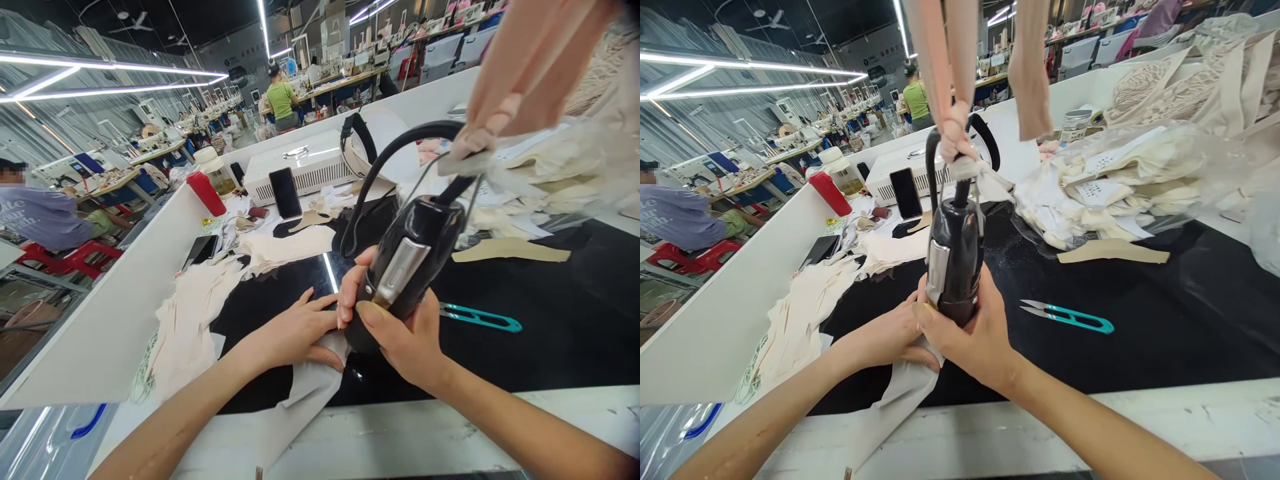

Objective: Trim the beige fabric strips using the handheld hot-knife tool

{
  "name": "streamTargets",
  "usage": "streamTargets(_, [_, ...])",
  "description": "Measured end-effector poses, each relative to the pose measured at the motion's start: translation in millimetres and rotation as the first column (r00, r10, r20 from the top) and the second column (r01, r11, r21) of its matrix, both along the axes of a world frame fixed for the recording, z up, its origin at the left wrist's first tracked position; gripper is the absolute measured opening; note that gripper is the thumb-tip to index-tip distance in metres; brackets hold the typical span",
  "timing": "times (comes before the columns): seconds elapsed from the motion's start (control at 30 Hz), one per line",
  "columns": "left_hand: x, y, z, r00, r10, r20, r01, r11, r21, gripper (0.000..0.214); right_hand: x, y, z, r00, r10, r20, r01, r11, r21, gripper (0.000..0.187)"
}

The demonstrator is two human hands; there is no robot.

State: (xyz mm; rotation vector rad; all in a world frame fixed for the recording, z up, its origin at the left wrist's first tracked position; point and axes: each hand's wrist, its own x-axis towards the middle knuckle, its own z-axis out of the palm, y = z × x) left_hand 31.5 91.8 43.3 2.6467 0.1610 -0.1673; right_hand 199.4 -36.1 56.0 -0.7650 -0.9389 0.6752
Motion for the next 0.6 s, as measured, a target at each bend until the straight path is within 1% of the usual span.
streamTargets(0.07, [1, -2, 2.0, 1.000, 0.018, 0.004, -0.019, 1.000, 0.006, 0.070, -2, -3, -0.3, 1.000, 0.020, -0.002, -0.019, 1.000, 0.014, 0.044])
streamTargets(0.2, [4, -3, 5.7, 1.000, 0.029, 0.005, -0.029, 0.999, 0.021, 0.057, -2, -5, -3.6, 0.999, 0.017, 0.034, -0.017, 1.000, -0.006, 0.038])
streamTargets(0.3, [2, -3, 6.0, 1.000, 0.014, 0.018, -0.014, 1.000, 0.023, 0.065, 0, -4, -3.0, 0.999, 0.002, 0.033, -0.001, 0.999, -0.037, 0.038])
streamTargets(0.37, [-5, -9, 4.7, 0.995, 0.036, 0.097, -0.040, 0.998, 0.042, 0.064, 0, -3, 0.6, 1.000, 0.008, 0.028, -0.007, 0.999, -0.032, 0.042])
streamTargets(0.4, [-10, -15, 3.8, 0.985, 0.063, 0.159, -0.074, 0.995, 0.063, 0.059, 0, -3, 3.2, 1.000, 0.007, 0.020, -0.007, 1.000, -0.020, 0.043])
streamTargets(0.43, [-17, -23, 2.5, 0.969, 0.112, 0.221, -0.134, 0.987, 0.088, 0.049, 0, -2, 6.0, 1.000, 0.007, 0.014, -0.007, 1.000, -0.003, 0.045])
streamTargets(0.5, [-30, -46, -1.0, 0.906, 0.231, 0.355, -0.305, 0.938, 0.167, 0.022, 0, -2, 11.6, 1.000, 0.007, -0.003, -0.007, 0.999, 0.038, 0.047])
streamTargets(0.53, [-36, -58, -3.5, 0.886, 0.262, 0.382, -0.365, 0.903, 0.226, 0.010, 0, -1, 13.9, 1.000, 0.006, -0.011, -0.005, 0.998, 0.058, 0.047])
streamTargets(0.57, [-41, -70, -6.3, 0.881, 0.265, 0.393, -0.386, 0.882, 0.271, 0.005, 1, 0, 15.8, 1.000, 0.009, -0.017, -0.008, 0.997, 0.072, 0.048])
streamTargets(0.6, [-45, -81, -9.3, 0.881, 0.260, 0.395, -0.391, 0.871, 0.299, 0.010, 1, 1, 17.1, 1.000, 0.018, -0.025, -0.015, 0.997, 0.081, 0.048])
